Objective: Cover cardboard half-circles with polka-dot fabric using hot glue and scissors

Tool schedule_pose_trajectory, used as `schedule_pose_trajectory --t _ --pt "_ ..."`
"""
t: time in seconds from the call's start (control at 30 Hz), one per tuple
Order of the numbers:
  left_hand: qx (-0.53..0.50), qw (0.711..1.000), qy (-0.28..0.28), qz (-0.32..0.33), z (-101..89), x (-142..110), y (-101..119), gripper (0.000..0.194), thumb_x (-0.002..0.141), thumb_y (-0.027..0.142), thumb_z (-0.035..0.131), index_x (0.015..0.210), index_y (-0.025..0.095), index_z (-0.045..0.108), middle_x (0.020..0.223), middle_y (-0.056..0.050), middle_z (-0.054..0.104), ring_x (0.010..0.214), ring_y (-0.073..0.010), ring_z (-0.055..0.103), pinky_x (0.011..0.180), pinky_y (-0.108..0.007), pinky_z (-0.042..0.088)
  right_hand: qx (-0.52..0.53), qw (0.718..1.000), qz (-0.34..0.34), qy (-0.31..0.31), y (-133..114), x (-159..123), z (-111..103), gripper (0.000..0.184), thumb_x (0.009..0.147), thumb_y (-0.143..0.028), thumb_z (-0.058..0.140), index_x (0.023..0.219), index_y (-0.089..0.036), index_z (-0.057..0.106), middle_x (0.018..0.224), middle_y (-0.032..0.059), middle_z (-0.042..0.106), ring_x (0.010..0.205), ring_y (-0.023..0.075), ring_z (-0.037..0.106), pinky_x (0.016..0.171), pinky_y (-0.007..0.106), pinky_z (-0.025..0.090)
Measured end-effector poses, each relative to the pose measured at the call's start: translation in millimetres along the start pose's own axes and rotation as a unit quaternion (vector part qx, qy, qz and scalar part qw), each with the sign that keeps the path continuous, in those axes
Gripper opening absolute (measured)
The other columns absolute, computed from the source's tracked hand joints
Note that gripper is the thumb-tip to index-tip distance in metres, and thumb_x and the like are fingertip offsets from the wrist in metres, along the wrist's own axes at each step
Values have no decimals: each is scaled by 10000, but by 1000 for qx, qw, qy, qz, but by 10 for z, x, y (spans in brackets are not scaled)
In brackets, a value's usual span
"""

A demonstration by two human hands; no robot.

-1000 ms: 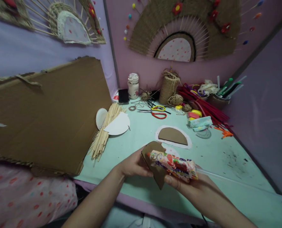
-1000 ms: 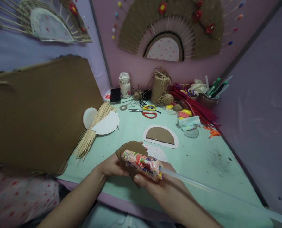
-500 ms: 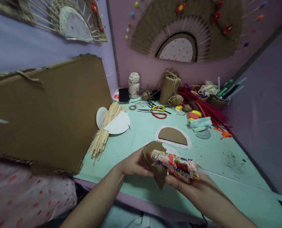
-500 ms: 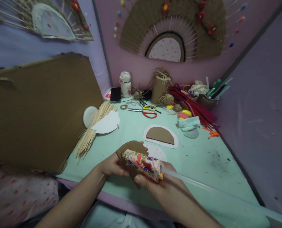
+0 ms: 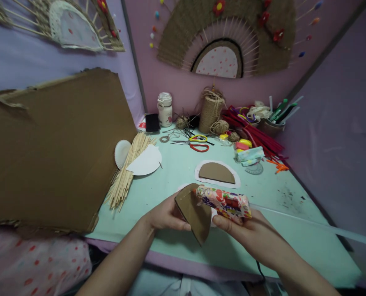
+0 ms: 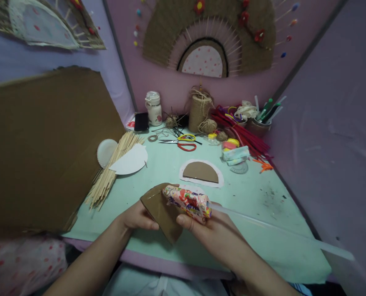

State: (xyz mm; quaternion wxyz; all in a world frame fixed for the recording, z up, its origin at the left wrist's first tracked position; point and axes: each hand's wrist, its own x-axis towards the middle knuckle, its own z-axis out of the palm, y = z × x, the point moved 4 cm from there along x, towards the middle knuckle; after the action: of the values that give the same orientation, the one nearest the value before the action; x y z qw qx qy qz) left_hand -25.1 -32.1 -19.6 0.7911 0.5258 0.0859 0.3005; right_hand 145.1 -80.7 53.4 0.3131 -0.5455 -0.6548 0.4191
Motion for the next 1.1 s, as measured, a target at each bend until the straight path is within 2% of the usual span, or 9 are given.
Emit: schedule_pose_trajectory --t 0.23,0.37,0.53,0.67,0.83,1.1 --pt "-6 1000 1 -10 -64 -42 -78 743 670 196 812 1344 280 512 1273 -101 632 1160 -305 592 977 -450 440 11 999 29 -14 119 -22 -35 449 879 -498 582 1210 -217 696 1224 78 699 1141 295 632 1019 437 472" --pt "-25 1000 -10 -9 -42 -34 -54 730 680 181 802 1348 278 524 1289 -101 628 1170 -296 589 989 -442 435 -6 998 54 -21 195 -53 -71 451 888 -512 565 1212 -227 696 1196 69 714 1127 308 640 1007 444 483" --pt "-39 999 19 -12 -49 -30 -31 801 635 218 825 1373 243 514 1348 -119 589 1247 -334 530 1017 -456 417 -17 998 67 -10 247 -81 -113 446 884 -512 562 1191 -223 707 1182 60 720 1172 327 612 1004 440 486" --pt "-59 998 31 -17 -86 -55 -61 795 627 218 827 1362 265 529 1348 -98 598 1241 -324 539 1009 -437 421 2 998 62 -11 273 -89 -120 445 892 -483 565 1241 -229 675 1230 53 698 1172 303 615 1042 419 455" --pt "-64 997 33 -21 -108 -68 -87 851 614 245 835 1395 254 497 1383 -126 566 1277 -360 503 1049 -494 375 19 997 72 16 276 -102 -157 481 884 -494 576 1246 -192 670 1230 85 696 1116 298 649 980 397 505" --pt "-64 997 36 -21 -95 -52 -72 837 620 287 840 1388 267 508 1382 -128 567 1274 -369 505 1041 -499 382 30 997 76 1 286 -130 -151 474 843 -507 623 1205 -210 697 1214 78 706 1133 312 644 964 403 523"
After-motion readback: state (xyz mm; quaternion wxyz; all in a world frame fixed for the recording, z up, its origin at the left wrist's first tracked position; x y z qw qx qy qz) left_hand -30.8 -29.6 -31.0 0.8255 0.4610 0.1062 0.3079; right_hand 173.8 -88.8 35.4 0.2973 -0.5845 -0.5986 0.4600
